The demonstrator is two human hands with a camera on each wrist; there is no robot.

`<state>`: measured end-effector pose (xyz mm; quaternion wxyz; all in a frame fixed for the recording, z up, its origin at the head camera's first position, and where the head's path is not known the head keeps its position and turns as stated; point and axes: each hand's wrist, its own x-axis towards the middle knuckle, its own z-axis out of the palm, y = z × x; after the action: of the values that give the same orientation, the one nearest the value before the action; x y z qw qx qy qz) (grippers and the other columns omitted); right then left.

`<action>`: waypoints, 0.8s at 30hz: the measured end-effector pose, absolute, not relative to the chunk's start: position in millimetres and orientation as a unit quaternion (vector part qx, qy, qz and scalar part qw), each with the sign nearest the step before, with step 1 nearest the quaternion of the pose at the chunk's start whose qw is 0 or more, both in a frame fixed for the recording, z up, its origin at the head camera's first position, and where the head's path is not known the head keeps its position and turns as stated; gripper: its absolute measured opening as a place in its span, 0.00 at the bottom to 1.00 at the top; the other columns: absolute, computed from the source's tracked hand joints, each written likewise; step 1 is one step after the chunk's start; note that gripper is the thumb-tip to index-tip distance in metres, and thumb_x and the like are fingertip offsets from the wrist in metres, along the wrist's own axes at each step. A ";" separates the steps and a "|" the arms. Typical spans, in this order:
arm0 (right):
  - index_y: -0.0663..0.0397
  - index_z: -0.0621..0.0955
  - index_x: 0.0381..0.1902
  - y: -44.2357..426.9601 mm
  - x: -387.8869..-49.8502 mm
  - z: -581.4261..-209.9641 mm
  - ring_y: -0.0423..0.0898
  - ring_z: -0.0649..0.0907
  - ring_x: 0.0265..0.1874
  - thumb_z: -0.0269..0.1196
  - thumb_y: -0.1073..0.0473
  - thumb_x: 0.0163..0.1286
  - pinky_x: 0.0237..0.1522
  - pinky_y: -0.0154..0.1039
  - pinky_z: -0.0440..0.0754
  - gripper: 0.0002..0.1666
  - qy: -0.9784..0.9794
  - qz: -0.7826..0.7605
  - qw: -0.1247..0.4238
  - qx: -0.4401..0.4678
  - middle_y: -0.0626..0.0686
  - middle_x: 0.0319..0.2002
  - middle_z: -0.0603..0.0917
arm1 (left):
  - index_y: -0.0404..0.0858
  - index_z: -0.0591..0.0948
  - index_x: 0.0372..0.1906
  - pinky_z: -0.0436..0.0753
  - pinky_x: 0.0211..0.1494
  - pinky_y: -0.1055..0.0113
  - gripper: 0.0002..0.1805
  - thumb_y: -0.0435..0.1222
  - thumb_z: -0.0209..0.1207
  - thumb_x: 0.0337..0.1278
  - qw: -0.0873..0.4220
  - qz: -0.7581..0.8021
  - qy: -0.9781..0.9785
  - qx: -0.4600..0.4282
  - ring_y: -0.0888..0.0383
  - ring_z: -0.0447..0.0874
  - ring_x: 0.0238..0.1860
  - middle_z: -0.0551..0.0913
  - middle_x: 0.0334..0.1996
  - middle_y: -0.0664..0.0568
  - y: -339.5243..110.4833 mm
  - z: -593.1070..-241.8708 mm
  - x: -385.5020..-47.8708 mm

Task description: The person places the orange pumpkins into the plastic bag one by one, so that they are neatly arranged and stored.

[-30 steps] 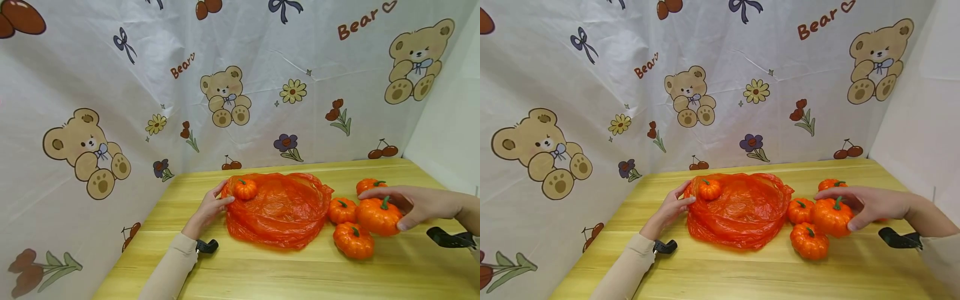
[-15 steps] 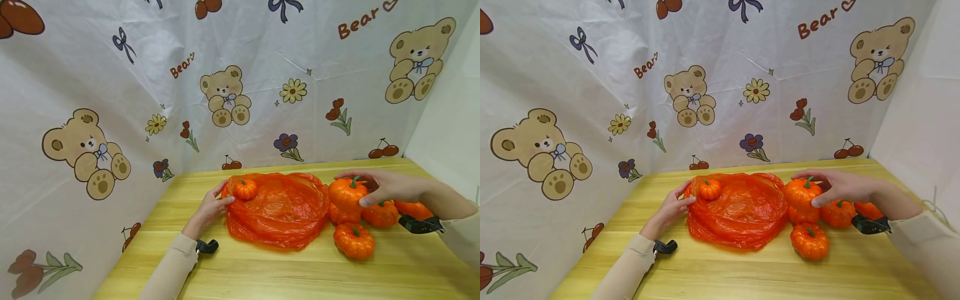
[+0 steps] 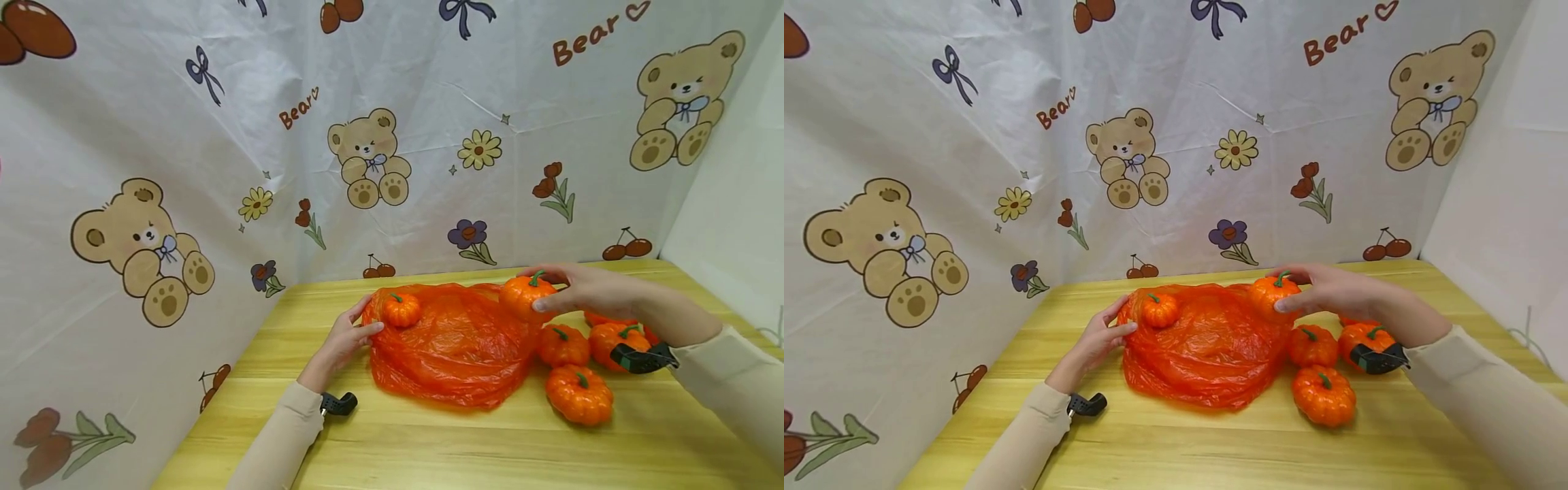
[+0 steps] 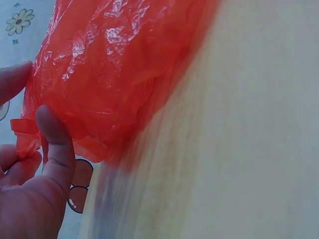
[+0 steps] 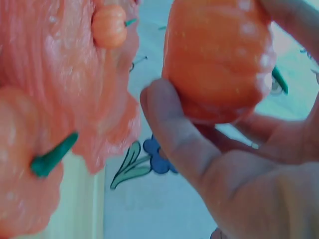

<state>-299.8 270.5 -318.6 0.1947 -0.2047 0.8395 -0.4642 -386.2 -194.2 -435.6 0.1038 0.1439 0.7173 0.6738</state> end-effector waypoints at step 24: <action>0.60 0.62 0.76 167.6 -325.3 -309.2 0.54 0.84 0.54 0.72 0.51 0.67 0.57 0.49 0.86 0.49 0.837 -0.503 0.145 -0.159 0.68 0.70 0.68 | 0.46 0.54 0.84 0.82 0.37 0.73 0.47 0.31 0.66 0.66 0.102 0.670 0.721 0.143 0.56 0.79 0.47 0.58 0.81 0.44 -193.6 -432.4 -382.9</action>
<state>-325.3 167.6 -309.2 0.1447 -0.1589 0.8369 -0.5034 -382.9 -193.6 -432.4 0.1024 0.1425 0.7213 0.6701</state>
